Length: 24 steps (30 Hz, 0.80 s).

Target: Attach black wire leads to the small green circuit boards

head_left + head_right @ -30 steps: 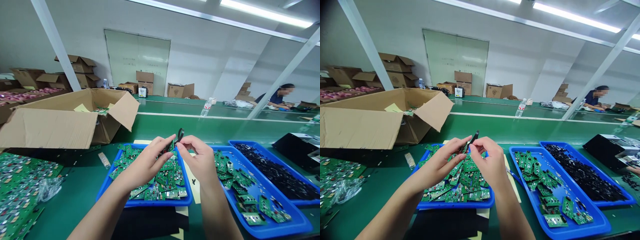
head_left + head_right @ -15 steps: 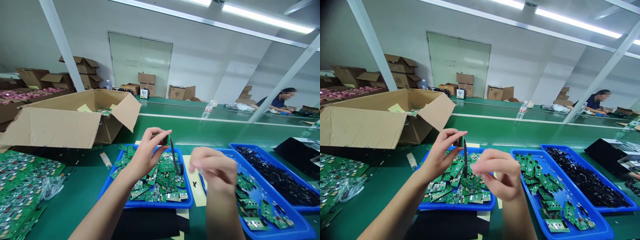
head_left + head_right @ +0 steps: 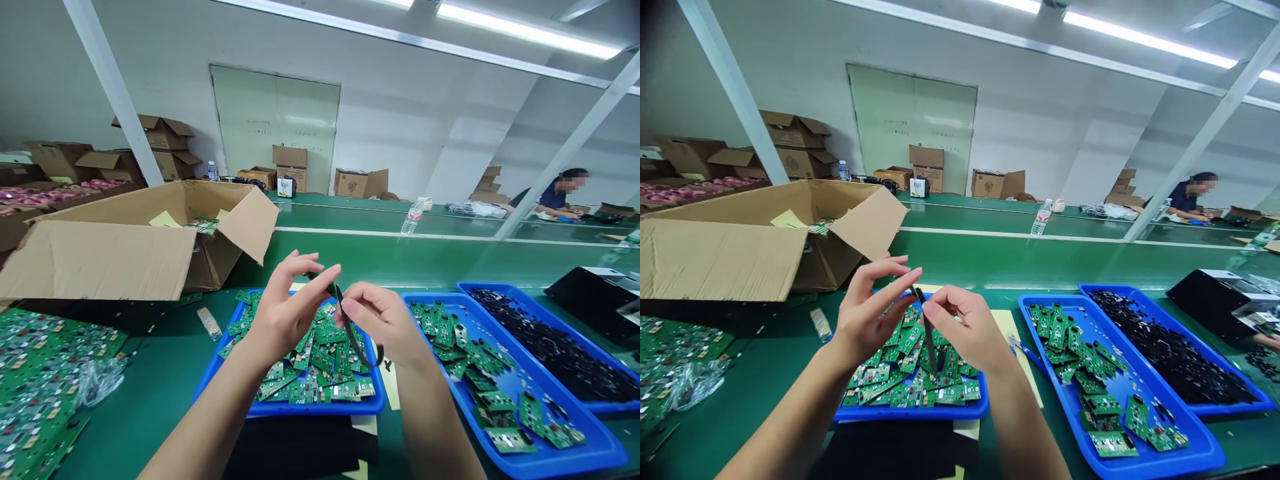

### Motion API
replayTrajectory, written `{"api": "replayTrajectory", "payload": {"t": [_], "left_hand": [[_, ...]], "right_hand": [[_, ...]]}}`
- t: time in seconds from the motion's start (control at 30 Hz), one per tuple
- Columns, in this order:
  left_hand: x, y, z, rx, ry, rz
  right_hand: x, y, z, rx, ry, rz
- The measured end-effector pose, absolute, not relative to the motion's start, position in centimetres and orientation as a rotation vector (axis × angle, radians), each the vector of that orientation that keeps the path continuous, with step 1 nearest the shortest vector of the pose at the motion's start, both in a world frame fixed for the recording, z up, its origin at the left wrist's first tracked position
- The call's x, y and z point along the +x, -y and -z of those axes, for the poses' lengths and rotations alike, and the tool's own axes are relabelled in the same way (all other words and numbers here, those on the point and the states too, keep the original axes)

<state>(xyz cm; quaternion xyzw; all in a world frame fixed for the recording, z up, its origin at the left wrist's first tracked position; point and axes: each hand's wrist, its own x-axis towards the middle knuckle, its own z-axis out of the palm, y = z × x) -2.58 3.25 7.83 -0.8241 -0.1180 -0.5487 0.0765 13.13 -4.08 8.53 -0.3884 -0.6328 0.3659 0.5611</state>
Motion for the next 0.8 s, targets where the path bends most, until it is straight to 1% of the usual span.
{"api": "replayTrajectory", "payload": {"t": [0.17,0.3,0.37,0.43,0.57,0.7,0.8], "left_hand": [[-2.5,-2.9,-8.0,-2.509,0.476,1.745],[-2.5,-3.1,-8.1,-2.675,0.414,1.834],[-2.5,-3.2,-8.1,-2.783,0.399,1.872],[-2.6,-3.2,-8.1,-2.873,0.385,1.902],[-2.5,-3.0,-8.3,-3.022,0.449,1.961],[-2.5,-3.1,-8.4,-2.993,0.495,2.048],[-2.5,-3.3,-8.4,-2.903,0.460,2.004]], "right_hand": [[12.8,3.6,-8.4,-0.726,1.360,-1.113],[13.0,2.5,-7.8,-0.605,1.257,-1.386],[13.1,2.2,-7.6,-0.598,1.238,-1.448],[13.1,2.0,-7.5,-0.612,1.243,-1.433],[13.0,2.0,-7.6,-0.663,1.257,-1.298],[12.9,2.6,-7.8,-0.629,1.291,-1.229],[12.7,3.4,-8.1,-0.621,1.304,-1.187]]}}
